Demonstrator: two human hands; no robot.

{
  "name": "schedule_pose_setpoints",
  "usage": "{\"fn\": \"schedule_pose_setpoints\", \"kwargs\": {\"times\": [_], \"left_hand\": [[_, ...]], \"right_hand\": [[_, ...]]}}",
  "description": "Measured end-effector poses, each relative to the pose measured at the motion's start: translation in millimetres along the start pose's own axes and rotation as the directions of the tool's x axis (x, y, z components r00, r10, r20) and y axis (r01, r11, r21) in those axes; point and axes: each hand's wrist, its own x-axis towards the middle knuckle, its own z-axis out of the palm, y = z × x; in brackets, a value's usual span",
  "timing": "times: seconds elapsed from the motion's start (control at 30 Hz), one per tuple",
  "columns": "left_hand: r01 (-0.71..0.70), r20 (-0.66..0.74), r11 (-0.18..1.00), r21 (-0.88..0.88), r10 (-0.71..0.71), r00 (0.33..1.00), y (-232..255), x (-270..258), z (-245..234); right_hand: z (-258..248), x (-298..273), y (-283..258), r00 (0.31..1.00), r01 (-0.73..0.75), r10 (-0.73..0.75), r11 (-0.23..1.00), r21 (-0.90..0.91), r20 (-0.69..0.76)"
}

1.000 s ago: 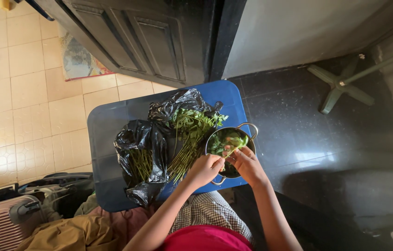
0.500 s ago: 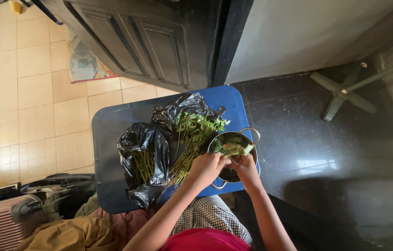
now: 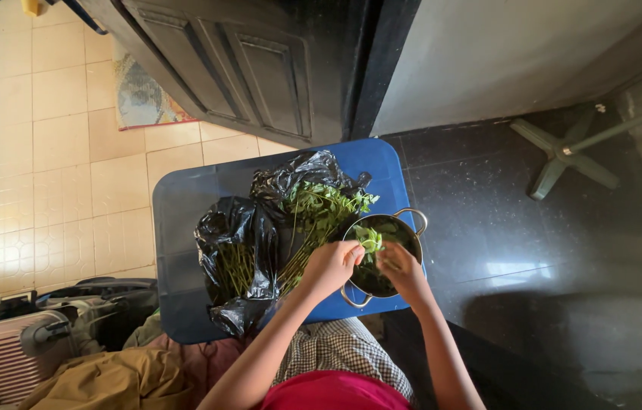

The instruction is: Plucking leaves from stems and placing them into a pot.

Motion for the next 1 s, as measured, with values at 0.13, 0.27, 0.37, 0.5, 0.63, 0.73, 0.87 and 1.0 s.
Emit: {"fn": "schedule_pose_setpoints", "kwargs": {"times": [0.13, 0.27, 0.37, 0.5, 0.63, 0.73, 0.87, 1.0], "left_hand": [[-0.082, -0.047, 0.995, 0.063, 0.085, 0.995, -16.2, 0.2, 7.0], [-0.142, 0.122, 0.941, 0.307, 0.11, 0.986, -5.0, 1.4, -2.2], [-0.239, 0.17, 0.88, 0.411, 0.183, 0.968, -3.8, 1.3, 0.5], [-0.266, 0.226, 0.83, 0.491, 0.174, 0.958, -10.1, 0.6, 3.5], [-0.241, 0.211, 0.871, 0.428, 0.163, 0.964, -11.5, -7.6, 1.6], [-0.212, 0.24, 0.862, 0.459, 0.11, 0.965, -16.5, -10.1, 3.9], [-0.221, 0.212, 0.844, 0.488, 0.131, 0.968, -18.9, -11.1, 6.3], [-0.216, 0.213, 0.817, 0.535, 0.117, 0.97, -6.8, -10.5, 0.5]], "right_hand": [[2.2, -8.5, -30.7, 0.999, 0.01, -0.006, 0.996, -0.092, 0.053], [6.8, -15.1, -60.4, 0.973, -0.187, 0.113, 0.899, 0.396, 0.203], [6.3, -15.7, -58.9, 0.948, -0.295, 0.157, 0.755, 0.585, 0.275], [1.5, -10.8, -21.7, 0.946, -0.303, 0.159, 0.746, 0.593, 0.284], [-6.5, -13.3, -24.6, 0.954, -0.27, 0.116, 0.728, 0.631, 0.275], [-9.0, -14.7, -34.8, 0.951, -0.301, 0.174, 0.715, 0.631, 0.256], [-5.0, -13.2, -35.5, 0.957, -0.285, 0.194, 0.771, 0.57, 0.215], [10.9, -15.9, -41.0, 0.977, -0.185, 0.132, 0.913, 0.363, 0.165]]}}
